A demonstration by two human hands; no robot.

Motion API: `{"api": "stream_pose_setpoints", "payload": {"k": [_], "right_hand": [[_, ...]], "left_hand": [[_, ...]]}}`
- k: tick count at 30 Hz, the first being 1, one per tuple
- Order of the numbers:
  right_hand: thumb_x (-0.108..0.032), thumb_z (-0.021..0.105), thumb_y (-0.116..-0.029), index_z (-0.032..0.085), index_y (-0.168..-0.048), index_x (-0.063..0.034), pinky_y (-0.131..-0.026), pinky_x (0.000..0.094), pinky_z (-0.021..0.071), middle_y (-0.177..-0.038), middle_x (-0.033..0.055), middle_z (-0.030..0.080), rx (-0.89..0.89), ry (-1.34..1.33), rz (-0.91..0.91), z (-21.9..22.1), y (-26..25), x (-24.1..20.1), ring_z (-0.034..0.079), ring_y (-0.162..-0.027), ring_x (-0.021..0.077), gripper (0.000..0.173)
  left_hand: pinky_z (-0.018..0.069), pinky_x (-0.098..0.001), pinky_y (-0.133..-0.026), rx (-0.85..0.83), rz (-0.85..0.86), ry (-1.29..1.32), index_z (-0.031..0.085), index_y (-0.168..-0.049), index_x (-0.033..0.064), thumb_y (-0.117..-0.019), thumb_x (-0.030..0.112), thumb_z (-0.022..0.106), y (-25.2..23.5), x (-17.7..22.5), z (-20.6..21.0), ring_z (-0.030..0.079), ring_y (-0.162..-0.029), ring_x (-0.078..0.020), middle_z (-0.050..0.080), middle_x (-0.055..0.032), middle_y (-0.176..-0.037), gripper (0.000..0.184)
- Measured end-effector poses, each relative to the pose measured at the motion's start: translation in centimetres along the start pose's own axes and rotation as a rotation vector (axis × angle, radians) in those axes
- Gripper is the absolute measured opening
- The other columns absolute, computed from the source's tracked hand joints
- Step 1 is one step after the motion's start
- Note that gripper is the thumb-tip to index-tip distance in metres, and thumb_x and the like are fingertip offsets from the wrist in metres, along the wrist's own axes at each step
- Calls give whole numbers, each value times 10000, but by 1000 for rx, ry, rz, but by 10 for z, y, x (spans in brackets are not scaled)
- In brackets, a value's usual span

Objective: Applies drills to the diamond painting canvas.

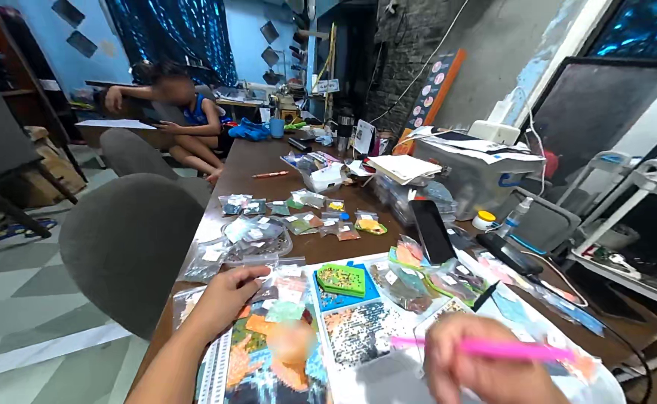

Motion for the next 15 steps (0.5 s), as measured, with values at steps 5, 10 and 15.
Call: {"api": "stream_pose_setpoints", "payload": {"k": [5,10,15], "right_hand": [[-490,517,-1038,721,-1253,-204,-695,181,575,-823,-81,745,91,144,142,-84,-2,52,688,-712,3,413],[-429,468,-1079,719,-1011,-97,-660,139,523,-837,-106,678,207,418,16,-80,3,82,602,-726,-68,422],[-408,446,-1092,595,-970,-101,-629,131,524,-777,-66,621,279,541,-64,-76,12,89,602,-689,-59,362]], "left_hand": [[521,-305,-748,20,-8,-9,717,-1184,65,-1013,38,596,1,-1,-1,634,-819,-106,712,-56,-1033,211],[523,-287,-739,36,5,-8,719,-1175,65,-1007,38,594,1,-4,-2,638,-809,-91,715,-42,-1018,211],[530,-258,-743,61,18,-7,732,-1152,80,-993,40,605,2,-7,-2,650,-819,-71,724,-21,-1032,208]]}}
Point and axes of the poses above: each hand's wrist, its own y-axis away from the middle knuckle, its own z-axis out of the palm, x = y × z, the point moved 4 cm from there along -y, towards the middle knuckle
